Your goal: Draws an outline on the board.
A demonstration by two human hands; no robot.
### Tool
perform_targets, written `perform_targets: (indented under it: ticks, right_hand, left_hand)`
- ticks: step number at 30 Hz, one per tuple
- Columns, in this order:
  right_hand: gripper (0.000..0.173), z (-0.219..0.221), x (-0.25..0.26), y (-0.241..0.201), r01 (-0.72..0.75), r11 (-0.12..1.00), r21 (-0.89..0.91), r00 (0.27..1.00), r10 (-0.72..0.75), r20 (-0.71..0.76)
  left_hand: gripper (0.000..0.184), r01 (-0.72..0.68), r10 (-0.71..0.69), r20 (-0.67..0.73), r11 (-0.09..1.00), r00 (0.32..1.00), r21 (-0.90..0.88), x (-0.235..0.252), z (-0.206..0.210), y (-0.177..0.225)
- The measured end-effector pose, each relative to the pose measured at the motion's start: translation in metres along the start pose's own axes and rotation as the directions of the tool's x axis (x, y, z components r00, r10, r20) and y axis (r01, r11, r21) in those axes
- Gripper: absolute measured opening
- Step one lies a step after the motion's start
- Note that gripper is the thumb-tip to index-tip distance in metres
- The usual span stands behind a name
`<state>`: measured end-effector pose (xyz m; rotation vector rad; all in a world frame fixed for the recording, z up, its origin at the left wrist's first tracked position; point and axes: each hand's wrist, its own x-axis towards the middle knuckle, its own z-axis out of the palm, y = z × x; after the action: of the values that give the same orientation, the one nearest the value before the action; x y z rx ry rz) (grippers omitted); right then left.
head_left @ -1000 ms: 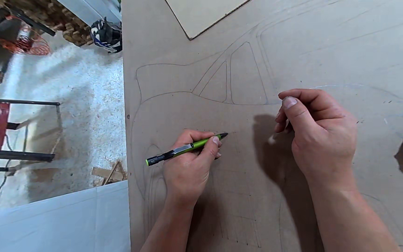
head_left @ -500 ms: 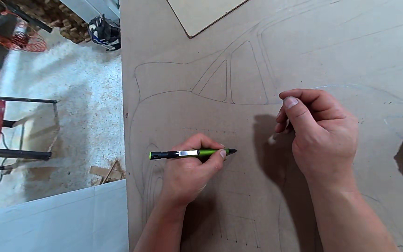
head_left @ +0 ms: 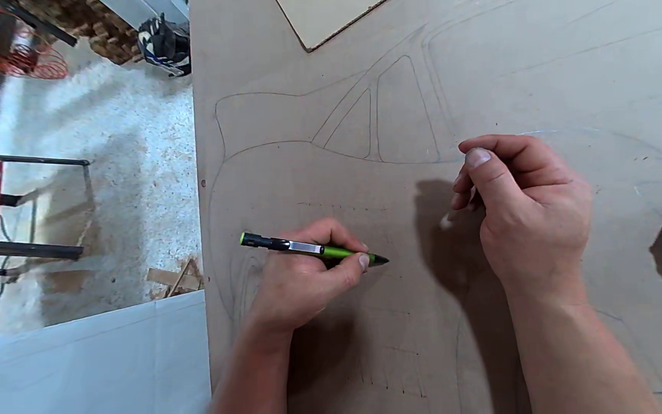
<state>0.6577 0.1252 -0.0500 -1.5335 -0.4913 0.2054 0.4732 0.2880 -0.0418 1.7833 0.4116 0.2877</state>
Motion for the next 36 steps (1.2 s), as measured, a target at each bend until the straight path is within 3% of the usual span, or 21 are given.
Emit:
perform_targets:
  ticks: [4, 10, 20, 25, 36]
  right_hand:
    - [0.015, 0.001, 0.001, 0.001, 0.005, 1.000, -0.001, 1.000, -0.005, 0.010]
    - [0.016, 0.000, 0.003, 0.001, 0.013, 1.000, 0.012, 1.000, -0.013, 0.009]
    - [0.015, -0.001, 0.003, 0.000, 0.008, 1.000, 0.011, 1.000, -0.008, 0.007]
    - [0.015, -0.001, 0.003, 0.001, 0.017, 1.000, 0.011, 1.000, -0.017, 0.008]
    - [0.016, -0.001, 0.003, 0.001, 0.006, 1.000, 0.022, 1.000, -0.007, 0.016]
  left_hand:
    - [0.005, -0.023, 0.030, 0.137, 0.998, 0.990, -0.052, 0.002, -0.010, -0.001]
    - [0.003, -0.018, 0.010, 0.307, 0.999, 0.952, 0.026, 0.004, -0.014, 0.006]
    - [0.003, -0.042, 0.022, 0.324, 0.998, 0.946, 0.055, 0.003, -0.011, 0.005]
    - [0.004, -0.033, 0.030, 0.204, 0.999, 0.978, 0.014, 0.001, -0.008, 0.002]
    - [0.004, -0.041, 0.042, 0.229, 0.999, 0.972, -0.011, 0.002, -0.006, 0.001]
